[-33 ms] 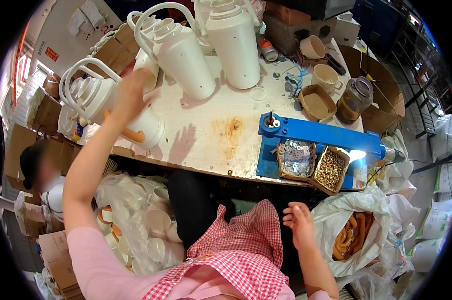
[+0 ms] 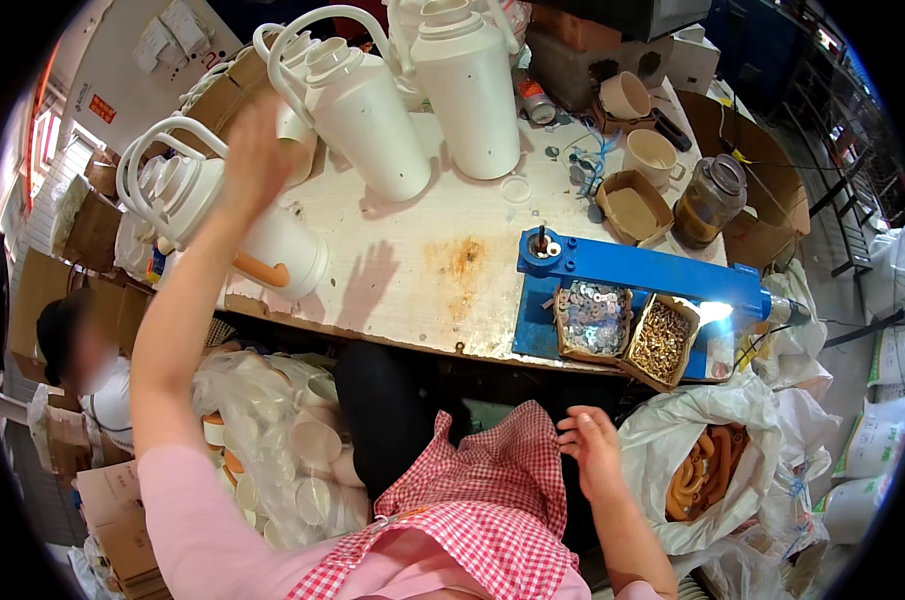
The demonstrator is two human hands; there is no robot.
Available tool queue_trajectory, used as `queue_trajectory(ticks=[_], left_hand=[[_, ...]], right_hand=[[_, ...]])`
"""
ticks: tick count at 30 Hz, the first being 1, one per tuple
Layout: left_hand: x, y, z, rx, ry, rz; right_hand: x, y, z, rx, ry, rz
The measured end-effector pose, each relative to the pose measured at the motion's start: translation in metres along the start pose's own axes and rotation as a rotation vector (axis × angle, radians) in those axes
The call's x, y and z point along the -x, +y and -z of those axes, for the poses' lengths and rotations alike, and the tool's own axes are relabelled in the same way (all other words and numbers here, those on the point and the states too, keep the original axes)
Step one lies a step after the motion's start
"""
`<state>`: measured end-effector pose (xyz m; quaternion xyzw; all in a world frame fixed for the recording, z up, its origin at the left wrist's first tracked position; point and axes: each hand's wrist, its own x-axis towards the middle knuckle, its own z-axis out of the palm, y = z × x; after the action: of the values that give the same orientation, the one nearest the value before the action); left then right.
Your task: The person attaches handles to plastic thermal bottles, inserts structural components, handles small metal rivets on a mounting block, and puts finished containers aside into plastic bags.
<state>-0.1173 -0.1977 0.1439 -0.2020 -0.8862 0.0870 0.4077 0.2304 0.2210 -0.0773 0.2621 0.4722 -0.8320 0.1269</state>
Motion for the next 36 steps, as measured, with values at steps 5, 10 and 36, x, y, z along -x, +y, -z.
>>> queue_trajectory(ticks=[5,10,36], left_hand=[[-0.107,-0.044,-0.027,0.385,0.012,0.344],[-0.039,0.036,0.069,0.636,-0.002,0.286],[0.24,0.173,0.164,0.725,-0.891,0.354]], right_hand=[[-0.001,0.01,-0.045,0.115,-0.211,0.003],[-0.009,0.014,-0.076,0.129,-0.361,0.035],[-0.015,-0.103,0.031,1.169,0.415,0.858]])
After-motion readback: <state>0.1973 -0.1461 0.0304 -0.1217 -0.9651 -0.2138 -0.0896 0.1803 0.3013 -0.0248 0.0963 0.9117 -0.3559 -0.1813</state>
